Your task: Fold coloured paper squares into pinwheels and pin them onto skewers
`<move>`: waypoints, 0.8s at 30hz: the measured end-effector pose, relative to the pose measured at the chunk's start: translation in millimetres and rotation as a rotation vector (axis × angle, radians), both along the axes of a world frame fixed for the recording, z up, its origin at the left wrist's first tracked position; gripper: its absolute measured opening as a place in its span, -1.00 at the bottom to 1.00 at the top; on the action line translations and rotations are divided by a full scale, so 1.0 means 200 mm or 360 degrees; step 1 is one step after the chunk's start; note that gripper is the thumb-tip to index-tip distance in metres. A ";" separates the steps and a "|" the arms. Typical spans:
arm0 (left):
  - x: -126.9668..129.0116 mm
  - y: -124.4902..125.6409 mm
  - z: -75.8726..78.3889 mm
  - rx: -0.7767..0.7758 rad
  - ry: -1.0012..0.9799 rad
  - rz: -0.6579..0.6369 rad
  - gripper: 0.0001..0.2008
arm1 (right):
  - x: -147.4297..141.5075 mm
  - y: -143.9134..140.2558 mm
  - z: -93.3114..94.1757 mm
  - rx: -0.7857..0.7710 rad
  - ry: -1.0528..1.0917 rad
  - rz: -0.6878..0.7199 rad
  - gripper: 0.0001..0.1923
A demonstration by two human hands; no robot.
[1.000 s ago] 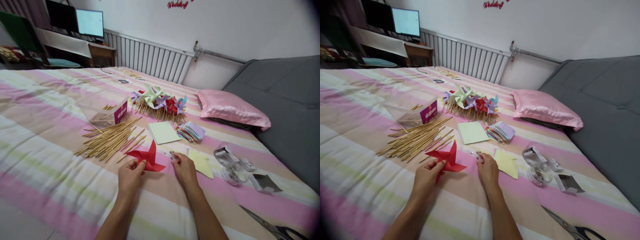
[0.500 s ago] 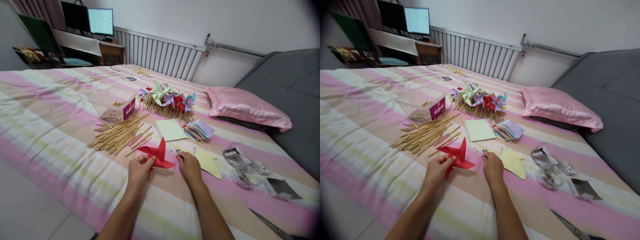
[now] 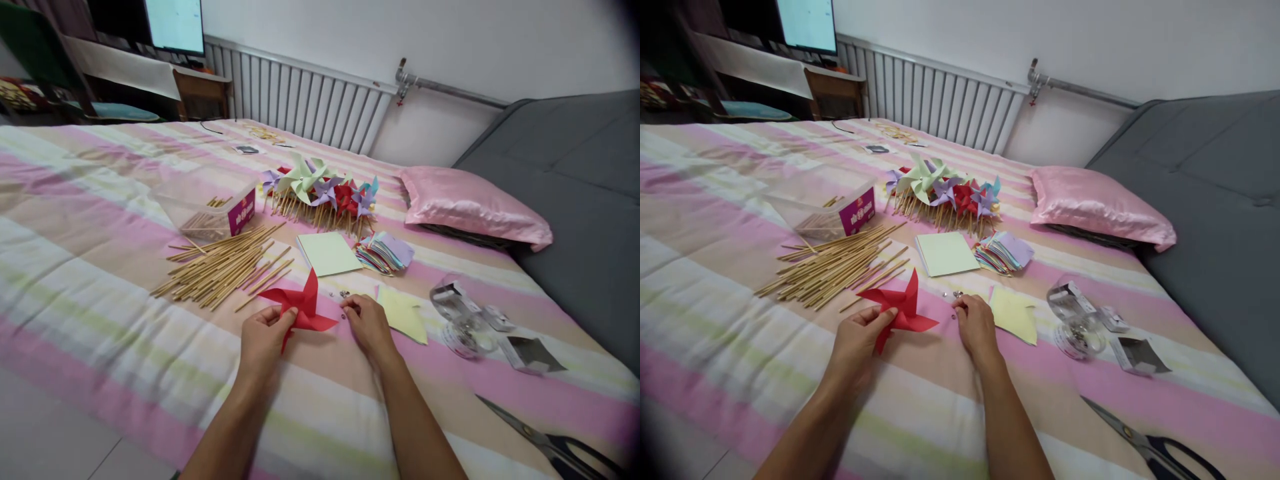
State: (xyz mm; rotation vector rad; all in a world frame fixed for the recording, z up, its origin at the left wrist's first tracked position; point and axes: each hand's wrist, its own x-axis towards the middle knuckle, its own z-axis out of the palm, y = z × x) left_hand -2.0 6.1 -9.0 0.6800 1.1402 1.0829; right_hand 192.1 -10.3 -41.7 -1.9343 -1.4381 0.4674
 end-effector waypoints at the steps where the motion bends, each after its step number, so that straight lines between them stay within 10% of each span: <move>1: 0.00 0.00 0.00 -0.0001 0.0000 -0.0005 -0.79 | 0.00 0.00 0.00 0.0006 0.0008 -0.0017 -0.79; 24: 0.01 0.01 -0.01 0.0020 0.0062 0.0020 -0.76 | 0.02 -0.03 0.04 -0.0191 -0.0120 -0.0110 -0.82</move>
